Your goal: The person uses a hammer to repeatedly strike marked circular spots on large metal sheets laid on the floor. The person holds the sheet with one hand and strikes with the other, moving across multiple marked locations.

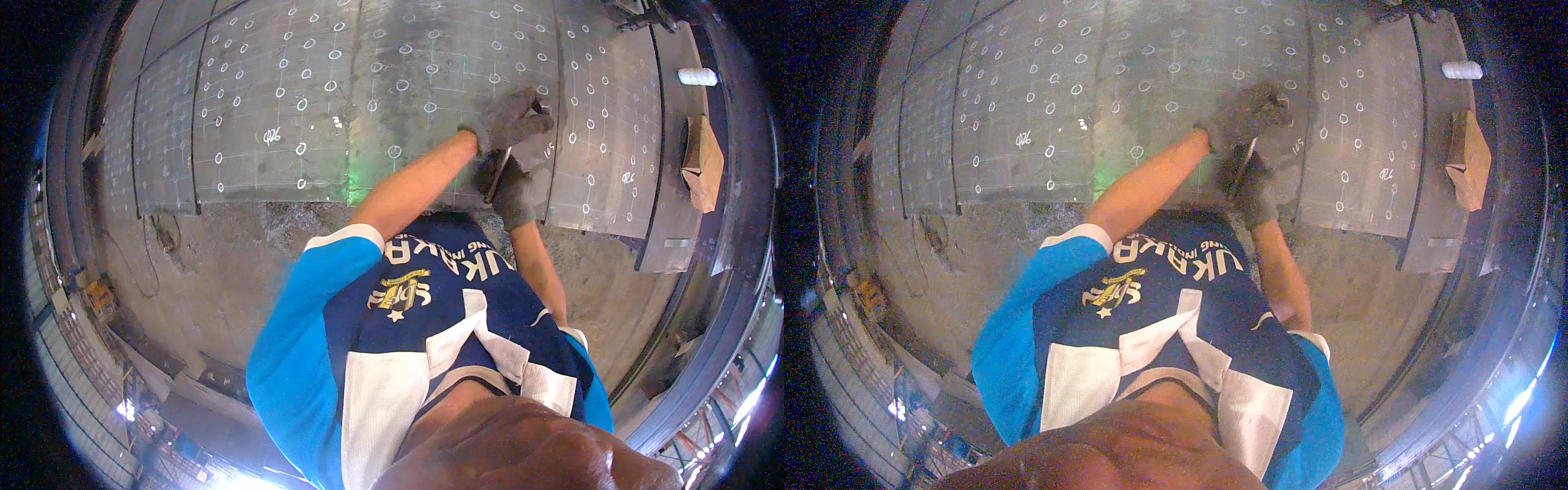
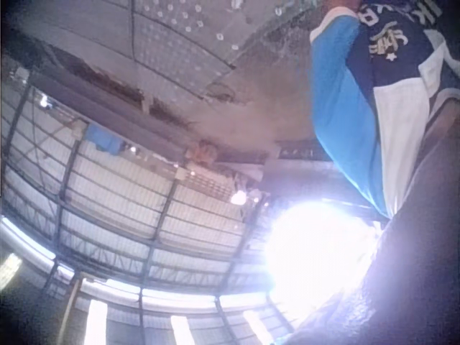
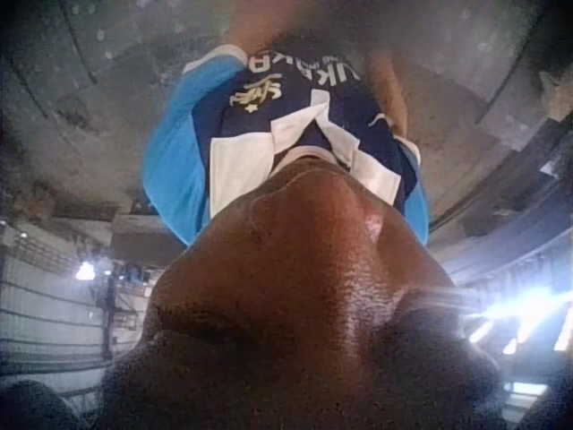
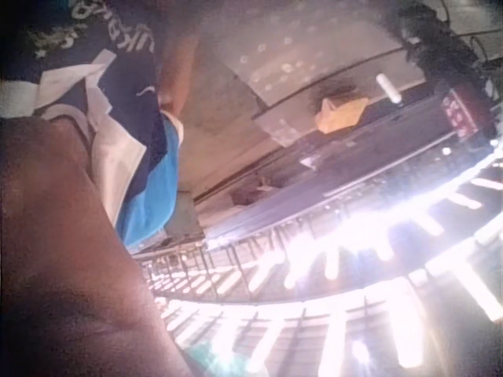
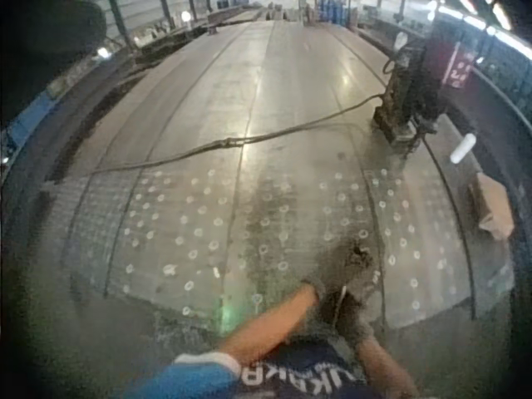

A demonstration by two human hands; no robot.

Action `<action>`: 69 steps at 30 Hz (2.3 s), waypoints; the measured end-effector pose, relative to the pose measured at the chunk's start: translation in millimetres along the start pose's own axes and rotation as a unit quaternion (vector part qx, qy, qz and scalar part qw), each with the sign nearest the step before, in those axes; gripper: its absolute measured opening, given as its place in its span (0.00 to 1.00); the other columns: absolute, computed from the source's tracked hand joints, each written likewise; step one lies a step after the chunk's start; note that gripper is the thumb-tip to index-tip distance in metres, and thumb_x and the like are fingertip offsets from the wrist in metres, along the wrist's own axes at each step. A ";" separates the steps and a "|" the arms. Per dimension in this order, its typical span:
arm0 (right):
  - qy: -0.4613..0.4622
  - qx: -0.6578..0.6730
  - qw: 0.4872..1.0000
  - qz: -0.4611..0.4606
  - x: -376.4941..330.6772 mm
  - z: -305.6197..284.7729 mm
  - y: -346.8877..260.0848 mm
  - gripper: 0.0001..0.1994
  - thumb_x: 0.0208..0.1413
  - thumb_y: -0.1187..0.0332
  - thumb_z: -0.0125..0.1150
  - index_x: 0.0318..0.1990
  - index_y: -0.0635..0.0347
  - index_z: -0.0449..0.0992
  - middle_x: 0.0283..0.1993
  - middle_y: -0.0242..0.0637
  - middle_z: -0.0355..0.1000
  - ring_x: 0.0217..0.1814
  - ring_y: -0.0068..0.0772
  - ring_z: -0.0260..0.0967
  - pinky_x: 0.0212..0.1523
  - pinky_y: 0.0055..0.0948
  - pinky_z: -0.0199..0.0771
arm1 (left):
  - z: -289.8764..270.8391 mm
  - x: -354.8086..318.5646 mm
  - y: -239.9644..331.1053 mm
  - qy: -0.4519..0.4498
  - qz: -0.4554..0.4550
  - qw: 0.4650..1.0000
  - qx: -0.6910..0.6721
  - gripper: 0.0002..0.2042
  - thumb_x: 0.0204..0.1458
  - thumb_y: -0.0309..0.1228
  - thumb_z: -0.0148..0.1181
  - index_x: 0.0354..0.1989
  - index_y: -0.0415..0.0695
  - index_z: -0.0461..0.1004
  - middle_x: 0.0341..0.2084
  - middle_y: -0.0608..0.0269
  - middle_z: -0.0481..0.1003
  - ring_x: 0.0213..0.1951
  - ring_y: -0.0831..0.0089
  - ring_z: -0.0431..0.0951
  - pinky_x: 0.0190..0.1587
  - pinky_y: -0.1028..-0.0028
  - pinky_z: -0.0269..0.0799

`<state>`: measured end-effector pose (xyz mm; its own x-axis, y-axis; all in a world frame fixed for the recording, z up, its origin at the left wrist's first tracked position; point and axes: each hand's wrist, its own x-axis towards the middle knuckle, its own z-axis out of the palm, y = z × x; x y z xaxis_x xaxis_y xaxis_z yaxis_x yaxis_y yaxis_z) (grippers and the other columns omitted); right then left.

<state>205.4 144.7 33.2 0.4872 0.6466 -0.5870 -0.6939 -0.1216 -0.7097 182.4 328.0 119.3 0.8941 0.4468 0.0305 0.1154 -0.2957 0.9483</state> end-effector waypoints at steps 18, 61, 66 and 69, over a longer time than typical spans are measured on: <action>-0.096 0.179 0.949 0.239 5.6 -12.9 -17.3 0.14 0.70 0.50 0.40 0.40 0.43 0.69 0.26 0.23 0.58 0.24 0.28 0.56 0.25 0.36 0.59 | -209.6 -16.0 -130.7 0.425 -0.227 0.875 0.046 0.19 0.54 0.41 0.66 0.42 0.35 0.79 0.37 0.49 0.82 0.39 0.64 0.81 0.44 0.64 0.76; 0.011 0.163 0.949 0.270 -0.9 12.3 -36.7 0.17 0.71 0.48 0.37 0.34 0.43 0.65 0.20 0.23 0.55 0.16 0.27 0.50 0.17 0.34 0.53 | -225.0 1.2 -211.4 0.464 -0.190 0.862 0.080 0.23 0.50 0.43 0.67 0.43 0.32 0.78 0.40 0.45 0.82 0.39 0.54 0.82 0.46 0.60 0.76; 0.024 0.135 0.962 0.237 4.4 5.4 -21.1 0.17 0.71 0.48 0.36 0.35 0.44 0.65 0.20 0.23 0.55 0.16 0.26 0.50 0.16 0.34 0.52 | -215.7 5.4 -167.5 0.423 -0.222 0.878 0.033 0.22 0.51 0.43 0.65 0.42 0.32 0.79 0.40 0.44 0.81 0.40 0.55 0.81 0.46 0.59 0.75; -0.001 0.160 0.958 0.240 5.4 0.5 -18.9 0.17 0.71 0.48 0.36 0.35 0.44 0.65 0.20 0.23 0.54 0.16 0.26 0.50 0.16 0.34 0.51 | -215.8 5.4 -164.5 0.407 -0.223 0.885 0.038 0.19 0.55 0.40 0.65 0.44 0.34 0.77 0.37 0.52 0.81 0.37 0.62 0.79 0.42 0.62 0.76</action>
<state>221.0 150.8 43.7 0.0710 0.5759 -0.8144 -0.9646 -0.1684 -0.2032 74.8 561.3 31.7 0.1481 0.9845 -0.0935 0.4346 0.0201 0.9004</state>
